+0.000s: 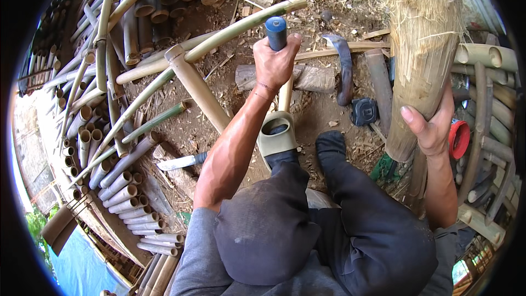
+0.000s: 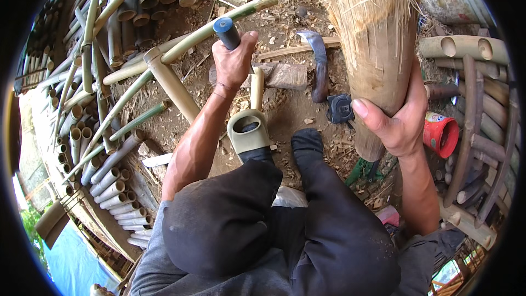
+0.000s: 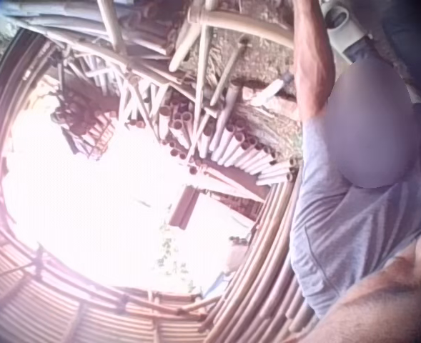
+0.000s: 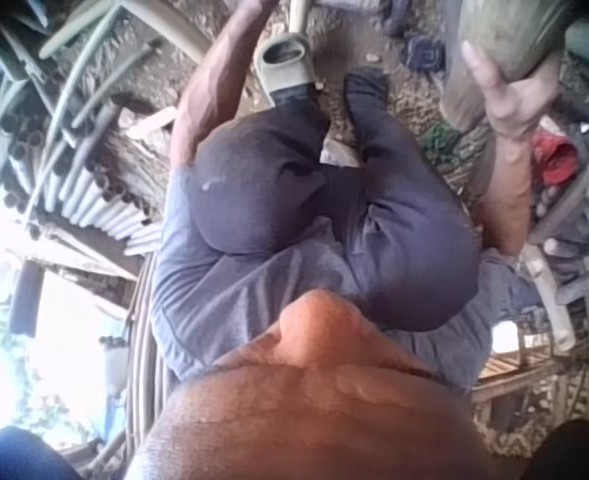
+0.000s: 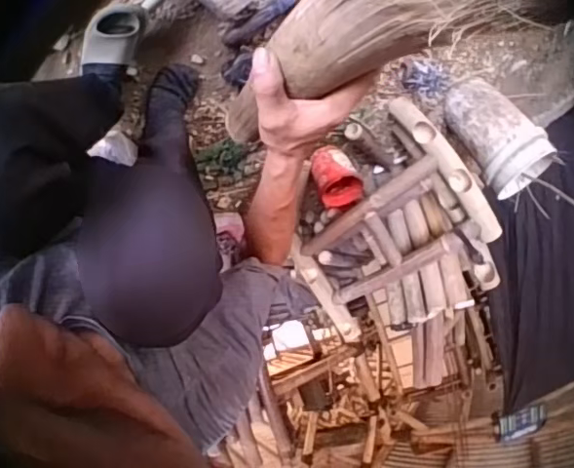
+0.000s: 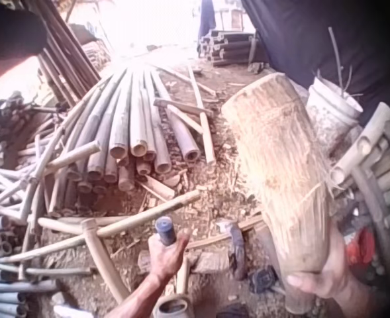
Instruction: The person sits on the ground and uses a hammer to drive bamboo dowels into pre-cut holes in bamboo poles. They assemble a bamboo structure by fitting pieces together and tapping them into place.
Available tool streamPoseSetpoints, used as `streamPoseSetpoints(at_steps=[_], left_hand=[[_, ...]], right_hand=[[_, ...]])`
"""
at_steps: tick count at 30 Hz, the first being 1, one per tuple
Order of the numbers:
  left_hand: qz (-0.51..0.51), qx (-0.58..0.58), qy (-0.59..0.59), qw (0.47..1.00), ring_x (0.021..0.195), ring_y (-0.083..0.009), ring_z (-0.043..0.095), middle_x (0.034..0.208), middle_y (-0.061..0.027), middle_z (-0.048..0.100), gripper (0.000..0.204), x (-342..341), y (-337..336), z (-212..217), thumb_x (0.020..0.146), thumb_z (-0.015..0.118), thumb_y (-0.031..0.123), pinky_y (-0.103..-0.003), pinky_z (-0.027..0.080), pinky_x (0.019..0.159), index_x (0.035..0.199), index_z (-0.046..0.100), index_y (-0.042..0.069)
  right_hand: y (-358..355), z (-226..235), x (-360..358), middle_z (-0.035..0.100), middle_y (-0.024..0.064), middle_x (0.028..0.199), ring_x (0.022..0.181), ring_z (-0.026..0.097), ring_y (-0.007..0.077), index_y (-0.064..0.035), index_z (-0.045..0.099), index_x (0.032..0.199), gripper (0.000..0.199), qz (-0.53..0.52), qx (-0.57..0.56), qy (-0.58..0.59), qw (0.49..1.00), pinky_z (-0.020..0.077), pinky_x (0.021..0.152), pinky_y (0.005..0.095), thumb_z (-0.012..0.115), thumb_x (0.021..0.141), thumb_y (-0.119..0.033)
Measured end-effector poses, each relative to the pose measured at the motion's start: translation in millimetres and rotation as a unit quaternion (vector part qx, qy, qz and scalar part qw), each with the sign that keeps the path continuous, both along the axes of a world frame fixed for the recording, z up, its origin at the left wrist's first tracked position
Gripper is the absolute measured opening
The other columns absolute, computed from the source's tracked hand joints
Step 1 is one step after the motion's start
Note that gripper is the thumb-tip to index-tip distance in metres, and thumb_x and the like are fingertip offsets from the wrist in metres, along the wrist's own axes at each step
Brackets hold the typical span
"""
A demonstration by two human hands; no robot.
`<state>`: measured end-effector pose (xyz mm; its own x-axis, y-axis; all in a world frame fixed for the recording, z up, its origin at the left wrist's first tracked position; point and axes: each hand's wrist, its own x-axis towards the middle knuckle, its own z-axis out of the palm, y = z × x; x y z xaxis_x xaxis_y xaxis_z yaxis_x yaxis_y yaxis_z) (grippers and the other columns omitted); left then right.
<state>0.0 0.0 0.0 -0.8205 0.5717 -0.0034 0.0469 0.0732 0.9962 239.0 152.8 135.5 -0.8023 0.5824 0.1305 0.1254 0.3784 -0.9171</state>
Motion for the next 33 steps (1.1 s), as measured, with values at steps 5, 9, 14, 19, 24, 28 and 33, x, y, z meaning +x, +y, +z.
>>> streamPoseSetpoints(at_steps=[5, 9, 14, 19, 24, 28, 33], left_hand=[[0.015, -0.009, -0.028, 0.999, 0.054, -0.004, 0.044, 0.055, 0.0039, 0.051, 0.036, 0.9, 1.2, 0.4, 0.086, 0.073, 0.022, -0.027, 0.04, 0.051, 0.06, 0.057, 0.002], [0.015, -0.017, -0.014, 1.0, 0.054, -0.0039, 0.045, 0.055, 0.0035, 0.053, 0.035, -0.3, 4.9, 1.0, 0.085, 0.073, 0.023, -0.027, 0.042, 0.051, 0.061, 0.059, 0.002], [0.018, -0.036, -0.012, 0.999, 0.054, -0.0039, 0.046, 0.055, 0.003, 0.054, 0.035, -0.4, 6.4, 0.8, 0.085, 0.073, 0.023, -0.027, 0.042, 0.051, 0.061, 0.059, 0.001], [0.006, -0.018, -0.016, 1.0, 0.055, -0.0038, 0.047, 0.056, 0.0026, 0.055, 0.033, 0.7, 9.0, 1.7, 0.085, 0.073, 0.021, -0.026, 0.043, 0.051, 0.063, 0.06, 0.001], [-0.013, -0.077, 0.021, 0.997, 0.055, -0.0075, 0.052, 0.056, -0.0042, 0.057, 0.032, 8.4, 21.9, 3.3, 0.084, 0.072, 0.026, -0.031, 0.047, 0.055, 0.068, 0.063, -0.001], [-0.015, -0.114, 0.036, 0.993, 0.053, -0.0142, 0.056, 0.055, -0.0119, 0.057, 0.034, 7.4, 27.6, -2.0, 0.082, 0.071, 0.028, -0.035, 0.049, 0.058, 0.07, 0.062, -0.003], [-0.024, -0.112, 0.04, 0.993, 0.054, -0.0145, 0.056, 0.056, -0.0124, 0.058, 0.035, 3.1, 33.6, -6.0, 0.082, 0.07, 0.029, -0.036, 0.049, 0.059, 0.069, 0.063, -0.003]], right_hand=[[1.6, -1.1, 1.1, 0.059, 0.0146, 0.121, 0.107, 0.059, 0.0203, 0.0047, 0.04, 0.137, 0.081, 0.002, -0.012, -0.006, 1.0, 0.0461, 0.096, 0.0351, 0.078, 0.073, -0.024], [3.6, -2.4, 0.5, 0.058, 0.0147, 0.121, 0.107, 0.058, 0.0203, 0.0047, 0.039, 0.138, 0.081, -0.001, -0.025, 0.001, 1.0, 0.0461, 0.096, 0.0348, 0.078, 0.073, -0.023], [5.4, -3.8, 0.3, 0.058, 0.0148, 0.123, 0.109, 0.058, 0.0206, 0.0048, 0.038, 0.139, 0.081, -0.006, -0.043, -0.005, 0.999, 0.0457, 0.097, 0.035, 0.077, 0.074, -0.022], [7.7, 4.6, -6.4, 0.057, 0.0165, 0.126, 0.112, 0.058, 0.0217, 0.0052, 0.037, 0.141, 0.081, 0.016, -0.015, 0.002, 1.0, 0.0453, 0.099, 0.0354, 0.077, 0.075, -0.02], [9.0, -3.8, -38.0, 0.055, 0.0199, 0.133, 0.121, 0.057, 0.0264, 0.0042, 0.031, 0.15, 0.088, 0.033, 0.131, 0.067, 0.989, 0.0448, 0.104, 0.0388, 0.078, 0.078, -0.013], [25.8, 14.8, -49.4, 0.052, 0.0197, 0.141, 0.125, 0.056, 0.0293, -0.0055, 0.032, 0.154, 0.09, 0.076, 0.237, -0.145, 0.958, 0.0485, 0.103, 0.0396, 0.078, 0.079, -0.021], [26.6, -0.7, -50.1, 0.055, 0.0195, 0.139, 0.12, 0.061, 0.0312, -0.0175, 0.033, 0.155, 0.091, 0.033, 0.182, 0.041, 0.982, 0.0508, 0.102, 0.0419, 0.079, 0.077, -0.02]])
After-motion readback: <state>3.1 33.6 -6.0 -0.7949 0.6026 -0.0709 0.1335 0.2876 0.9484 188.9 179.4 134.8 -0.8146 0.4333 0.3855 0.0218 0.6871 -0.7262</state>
